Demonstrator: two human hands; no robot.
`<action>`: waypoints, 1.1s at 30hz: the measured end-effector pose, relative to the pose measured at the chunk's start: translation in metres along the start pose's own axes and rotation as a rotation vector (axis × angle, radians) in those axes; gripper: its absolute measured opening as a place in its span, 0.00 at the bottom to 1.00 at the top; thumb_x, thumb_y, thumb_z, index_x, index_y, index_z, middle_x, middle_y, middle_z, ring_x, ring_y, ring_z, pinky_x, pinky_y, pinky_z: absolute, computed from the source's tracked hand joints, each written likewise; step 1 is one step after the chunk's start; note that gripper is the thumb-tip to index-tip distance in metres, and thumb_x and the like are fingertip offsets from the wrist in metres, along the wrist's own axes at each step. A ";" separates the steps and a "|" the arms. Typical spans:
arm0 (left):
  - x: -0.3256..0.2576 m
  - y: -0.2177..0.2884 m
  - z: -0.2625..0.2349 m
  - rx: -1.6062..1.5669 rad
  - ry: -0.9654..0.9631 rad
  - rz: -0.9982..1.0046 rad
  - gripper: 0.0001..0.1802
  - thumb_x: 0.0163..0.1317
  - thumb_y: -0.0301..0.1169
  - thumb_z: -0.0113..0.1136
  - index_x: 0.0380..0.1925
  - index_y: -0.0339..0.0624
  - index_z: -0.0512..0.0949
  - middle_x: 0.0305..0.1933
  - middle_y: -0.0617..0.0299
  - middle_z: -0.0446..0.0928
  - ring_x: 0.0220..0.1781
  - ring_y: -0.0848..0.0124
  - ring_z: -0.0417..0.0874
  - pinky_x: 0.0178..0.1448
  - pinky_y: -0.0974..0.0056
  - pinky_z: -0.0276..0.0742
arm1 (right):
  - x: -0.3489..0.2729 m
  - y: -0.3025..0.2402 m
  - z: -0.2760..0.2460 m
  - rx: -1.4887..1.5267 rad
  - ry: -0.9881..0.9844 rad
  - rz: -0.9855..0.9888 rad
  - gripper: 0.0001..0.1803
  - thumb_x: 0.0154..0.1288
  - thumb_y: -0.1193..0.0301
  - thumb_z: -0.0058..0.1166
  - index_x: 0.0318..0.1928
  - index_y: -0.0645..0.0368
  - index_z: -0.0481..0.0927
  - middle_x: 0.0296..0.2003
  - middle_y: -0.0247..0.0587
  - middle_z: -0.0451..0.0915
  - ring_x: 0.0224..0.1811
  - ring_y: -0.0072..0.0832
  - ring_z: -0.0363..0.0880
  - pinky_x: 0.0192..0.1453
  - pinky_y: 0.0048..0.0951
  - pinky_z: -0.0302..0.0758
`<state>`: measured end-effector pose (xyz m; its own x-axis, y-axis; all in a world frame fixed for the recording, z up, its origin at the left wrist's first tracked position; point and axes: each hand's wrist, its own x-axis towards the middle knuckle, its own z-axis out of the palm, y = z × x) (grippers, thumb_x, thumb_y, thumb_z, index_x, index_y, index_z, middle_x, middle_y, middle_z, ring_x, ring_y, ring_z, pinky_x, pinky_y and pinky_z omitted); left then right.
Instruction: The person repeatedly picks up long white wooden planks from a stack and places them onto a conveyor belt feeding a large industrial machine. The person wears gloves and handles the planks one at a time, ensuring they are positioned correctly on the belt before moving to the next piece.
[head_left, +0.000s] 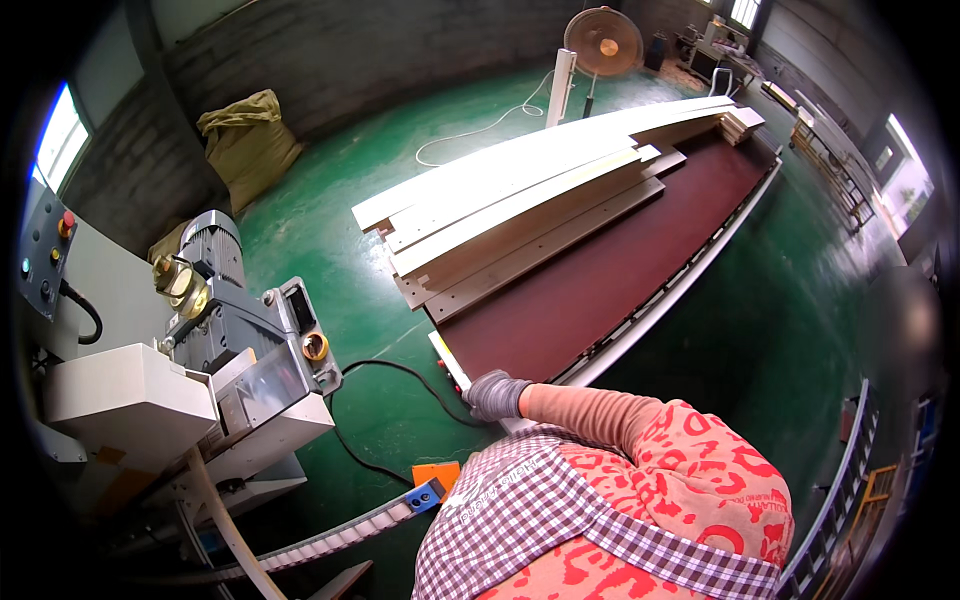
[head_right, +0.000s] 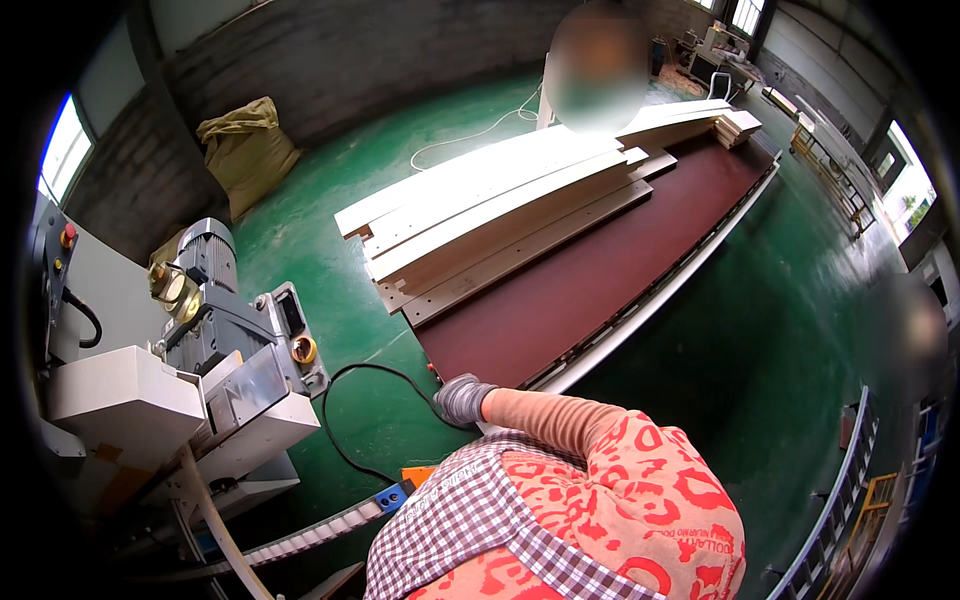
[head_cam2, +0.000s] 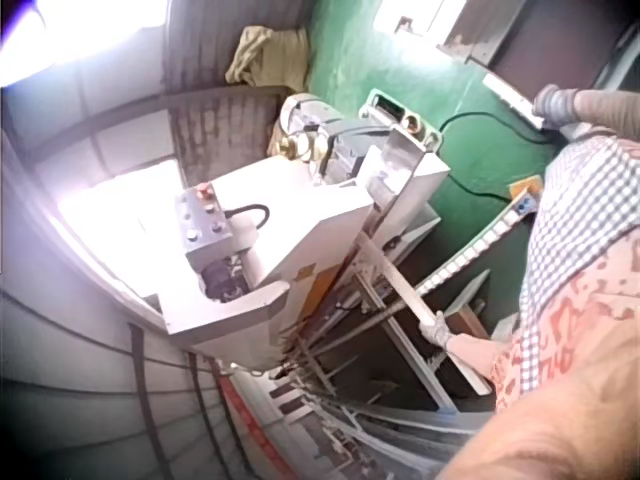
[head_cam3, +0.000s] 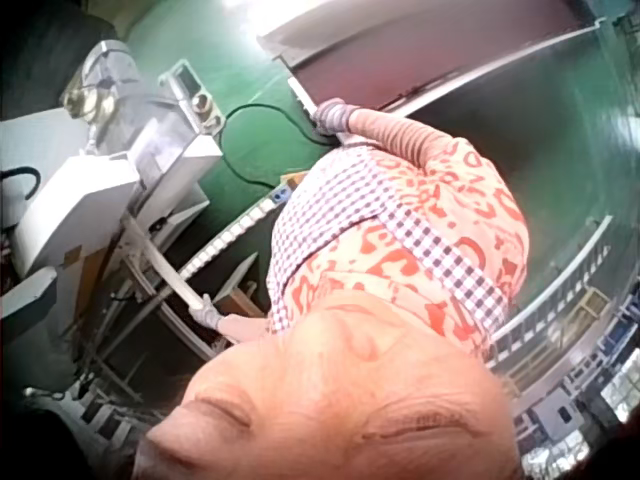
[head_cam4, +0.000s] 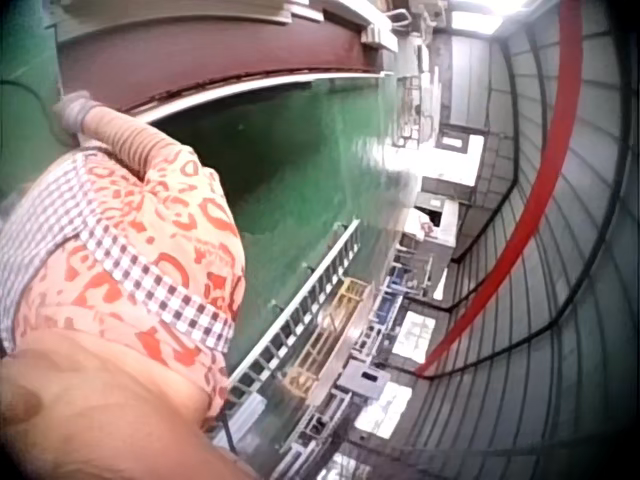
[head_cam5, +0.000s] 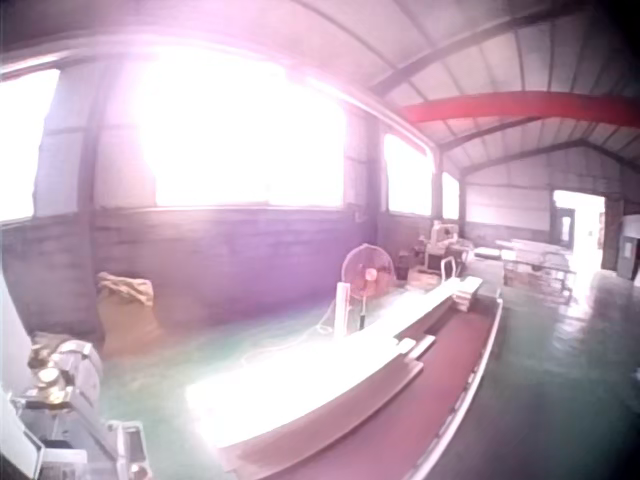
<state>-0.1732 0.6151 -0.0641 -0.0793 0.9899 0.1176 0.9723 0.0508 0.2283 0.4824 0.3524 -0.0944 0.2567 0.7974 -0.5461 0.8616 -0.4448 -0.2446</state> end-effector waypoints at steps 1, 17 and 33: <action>-0.026 0.014 -0.001 -0.042 0.001 -0.034 0.32 0.41 0.37 0.79 0.45 0.30 0.77 0.41 0.41 0.81 0.38 0.48 0.81 0.47 0.49 0.78 | 0.003 -0.001 -0.001 -0.003 -0.022 -0.042 0.17 0.60 0.58 0.59 0.43 0.56 0.84 0.36 0.48 0.85 0.41 0.46 0.84 0.43 0.47 0.80; -0.218 0.314 -0.066 -0.023 -0.262 0.305 0.41 0.35 0.36 0.78 0.53 0.38 0.73 0.47 0.47 0.76 0.50 0.51 0.76 0.56 0.50 0.73 | -0.071 -0.008 -0.038 1.163 -0.495 -0.768 0.48 0.66 0.40 0.50 0.73 0.60 0.52 0.65 0.52 0.68 0.64 0.40 0.71 0.67 0.39 0.69; -0.190 0.593 0.050 0.090 -0.211 1.257 0.45 0.39 0.45 0.76 0.59 0.40 0.72 0.48 0.51 0.78 0.50 0.53 0.77 0.58 0.49 0.69 | -0.035 0.296 -0.033 2.355 0.740 0.169 0.19 0.67 0.55 0.59 0.44 0.59 0.75 0.39 0.41 0.81 0.39 0.35 0.82 0.46 0.40 0.83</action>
<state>0.4296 0.4636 0.0003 0.9299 0.3647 0.0476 0.3648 -0.9311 0.0053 0.7434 0.2067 -0.1213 0.7182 0.4466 -0.5336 -0.6934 0.3952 -0.6026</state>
